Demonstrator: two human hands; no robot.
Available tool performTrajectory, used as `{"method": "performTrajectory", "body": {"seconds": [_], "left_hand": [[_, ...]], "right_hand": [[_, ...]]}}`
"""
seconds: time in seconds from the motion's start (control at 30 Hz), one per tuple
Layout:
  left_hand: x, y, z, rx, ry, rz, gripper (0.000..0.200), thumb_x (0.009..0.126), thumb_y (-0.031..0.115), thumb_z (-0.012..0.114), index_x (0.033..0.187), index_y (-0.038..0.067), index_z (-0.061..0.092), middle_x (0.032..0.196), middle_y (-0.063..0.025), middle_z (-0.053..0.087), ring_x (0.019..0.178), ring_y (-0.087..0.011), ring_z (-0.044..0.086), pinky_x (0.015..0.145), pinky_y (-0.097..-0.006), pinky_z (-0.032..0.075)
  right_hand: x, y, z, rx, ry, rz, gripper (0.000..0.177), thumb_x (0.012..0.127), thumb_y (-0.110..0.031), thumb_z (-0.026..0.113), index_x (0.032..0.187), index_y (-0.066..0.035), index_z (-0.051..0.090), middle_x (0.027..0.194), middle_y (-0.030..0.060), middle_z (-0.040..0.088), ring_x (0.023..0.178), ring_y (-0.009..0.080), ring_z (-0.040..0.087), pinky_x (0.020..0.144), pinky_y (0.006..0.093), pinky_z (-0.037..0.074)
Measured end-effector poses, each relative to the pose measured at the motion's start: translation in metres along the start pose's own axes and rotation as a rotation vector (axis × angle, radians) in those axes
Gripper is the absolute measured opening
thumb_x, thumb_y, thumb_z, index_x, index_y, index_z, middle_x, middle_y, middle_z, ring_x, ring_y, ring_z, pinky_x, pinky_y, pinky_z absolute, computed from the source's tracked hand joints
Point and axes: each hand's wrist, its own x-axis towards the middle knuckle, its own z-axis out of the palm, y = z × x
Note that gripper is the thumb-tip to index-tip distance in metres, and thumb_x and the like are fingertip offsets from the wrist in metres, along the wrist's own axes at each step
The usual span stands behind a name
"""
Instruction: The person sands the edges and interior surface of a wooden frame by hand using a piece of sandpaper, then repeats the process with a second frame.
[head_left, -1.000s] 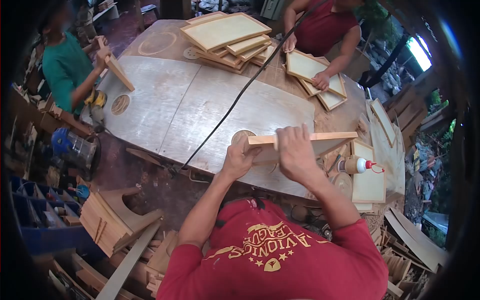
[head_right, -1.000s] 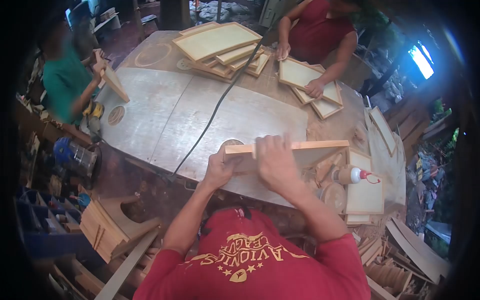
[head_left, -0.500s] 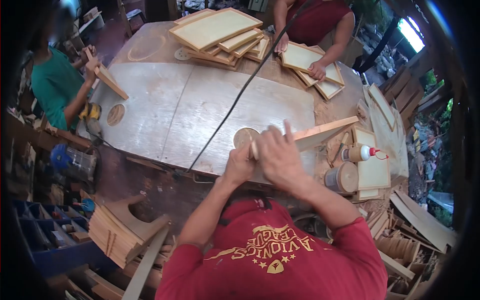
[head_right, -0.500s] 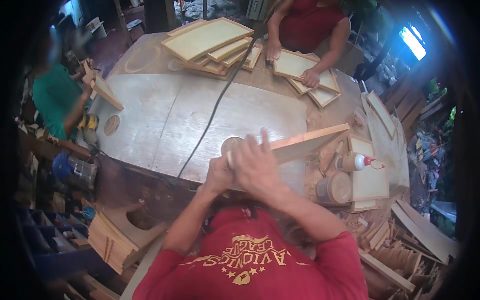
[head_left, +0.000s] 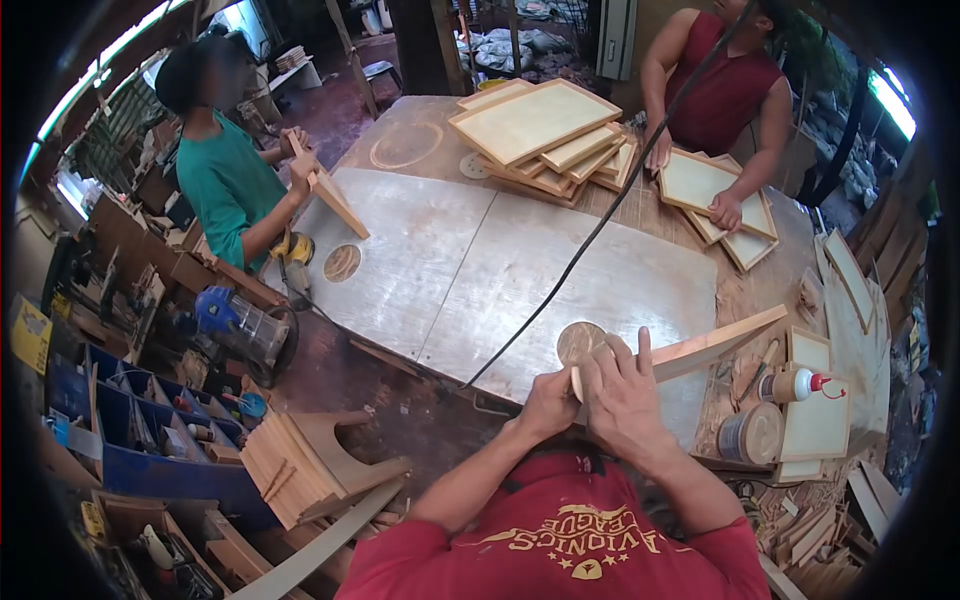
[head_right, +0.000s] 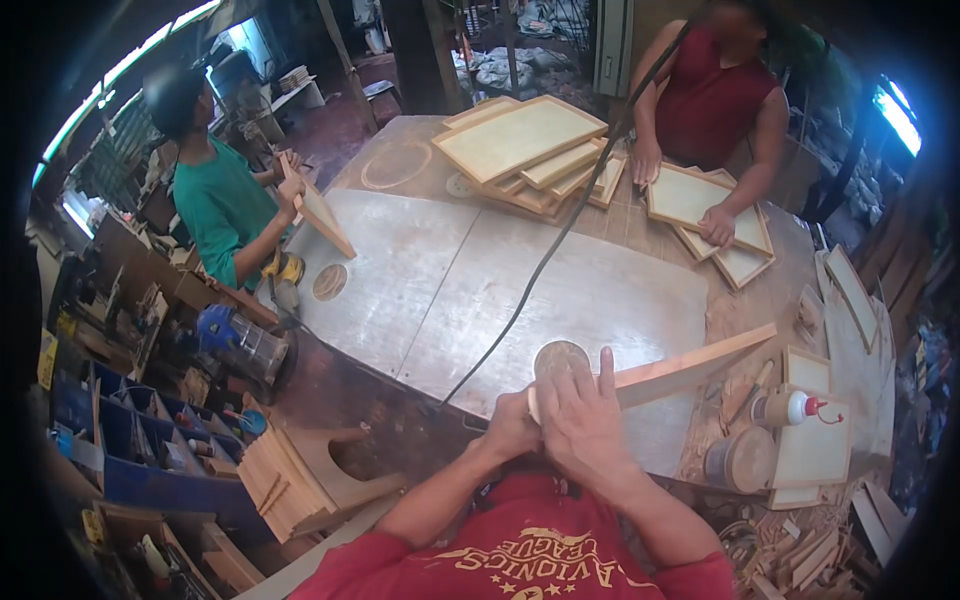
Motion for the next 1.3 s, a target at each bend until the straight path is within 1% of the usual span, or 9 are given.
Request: {"method": "performTrajectory", "body": {"seconds": [0.07,0.23,0.37,0.53,0.6,0.77,0.87,1.13,1.3], "left_hand": [[-0.003,0.001,-0.009,0.031,0.022,0.043,0.022,0.094,0.014,0.076,0.11,0.003,0.065,0.074,-0.018,0.068,0.07,-0.0339,0.072,0.061,-0.0411,0.053],[-0.011,-0.001,-0.027,0.03,0.058,-0.067,0.018,0.095,0.017,0.077,0.099,0.002,0.067,0.07,-0.0142,0.065,0.062,-0.0198,0.068,0.059,-0.0351,0.05],[-0.007,-0.002,-0.025,0.039,0.078,-0.016,0.019,0.096,0.018,0.076,0.101,0.002,0.067,0.069,-0.0124,0.067,0.063,-0.0185,0.07,0.059,-0.0339,0.051],[-0.004,0.003,-0.004,0.004,0.049,-0.095,0.022,0.094,0.019,0.077,0.105,0.003,0.069,0.077,-0.0148,0.072,0.072,-0.0228,0.075,0.064,-0.0365,0.055],[-0.008,-0.006,0.008,0.252,0.069,0.059,0.024,0.091,0.018,0.079,0.106,0.002,0.069,0.084,-0.0162,0.074,0.077,-0.024,0.076,0.066,-0.0373,0.056],[-0.019,-0.004,0.018,-0.031,-0.026,-0.126,0.031,0.079,0.012,0.086,0.104,0.002,0.07,0.094,-0.0179,0.075,0.088,-0.0318,0.077,0.071,-0.0385,0.06],[-0.016,0.007,0.024,0.062,-0.073,0.014,0.03,0.078,0.011,0.086,0.103,0.002,0.071,0.092,-0.0179,0.075,0.088,-0.035,0.077,0.071,-0.0394,0.06],[-0.011,0.015,0.016,0.128,-0.006,-0.059,0.017,0.087,0.002,0.073,0.104,0.002,0.071,0.092,-0.0196,0.075,0.091,-0.0356,0.077,0.073,-0.0409,0.059],[-0.008,0.016,0.013,0.055,-0.016,-0.066,0.017,0.088,0.0,0.07,0.105,0.002,0.071,0.093,-0.02,0.075,0.093,-0.0348,0.077,0.075,-0.0407,0.059]], "right_hand": [[-0.007,0.014,0.003,-0.06,-0.01,0.003,0.035,0.084,-0.012,0.058,0.116,0.0,0.062,0.114,0.0202,0.061,0.127,0.0421,0.054,0.122,0.0676,0.023],[-0.066,0.187,-0.041,-0.221,0.004,0.268,0.045,0.069,0.001,0.066,0.113,-0.001,0.059,0.112,0.0184,0.057,0.125,0.0439,0.05,0.123,0.0638,0.022],[-0.067,0.213,-0.047,-0.258,0.098,0.241,0.048,0.064,0.005,0.067,0.112,-0.002,0.059,0.108,0.0201,0.055,0.116,0.0441,0.051,0.121,0.0622,0.025],[-0.004,0.072,-0.009,0.017,-0.197,0.06,0.027,0.08,-0.014,0.061,0.104,-0.001,0.063,0.105,0.0174,0.059,0.106,0.0385,0.058,0.117,0.0682,0.027],[0.011,0.018,-0.002,-0.01,-0.085,-0.242,0.027,0.085,-0.02,0.058,0.104,-0.003,0.065,0.104,0.0157,0.06,0.109,0.0367,0.058,0.116,0.0702,0.028],[-0.001,0.028,-0.019,0.066,-0.136,-0.275,0.034,0.087,-0.023,0.057,0.116,-0.006,0.066,0.112,0.0118,0.062,0.115,0.0346,0.058,0.119,0.0704,0.025],[-0.014,0.034,-0.023,0.085,-0.174,-0.294,0.037,0.087,-0.022,0.059,0.12,-0.007,0.066,0.116,0.0104,0.062,0.119,0.0344,0.057,0.119,0.0704,0.025],[0.0,0.049,-0.049,0.125,-0.159,-0.434,0.054,0.085,-0.02,0.061,0.139,-0.014,0.06,0.142,0.0095,0.059,0.131,0.035,0.053,0.117,0.0671,0.032],[0.009,0.061,-0.05,0.013,-0.213,-0.549,0.047,0.09,-0.029,0.061,0.134,-0.013,0.063,0.141,0.0097,0.059,0.134,0.0348,0.051,0.113,0.0608,0.038]]}}
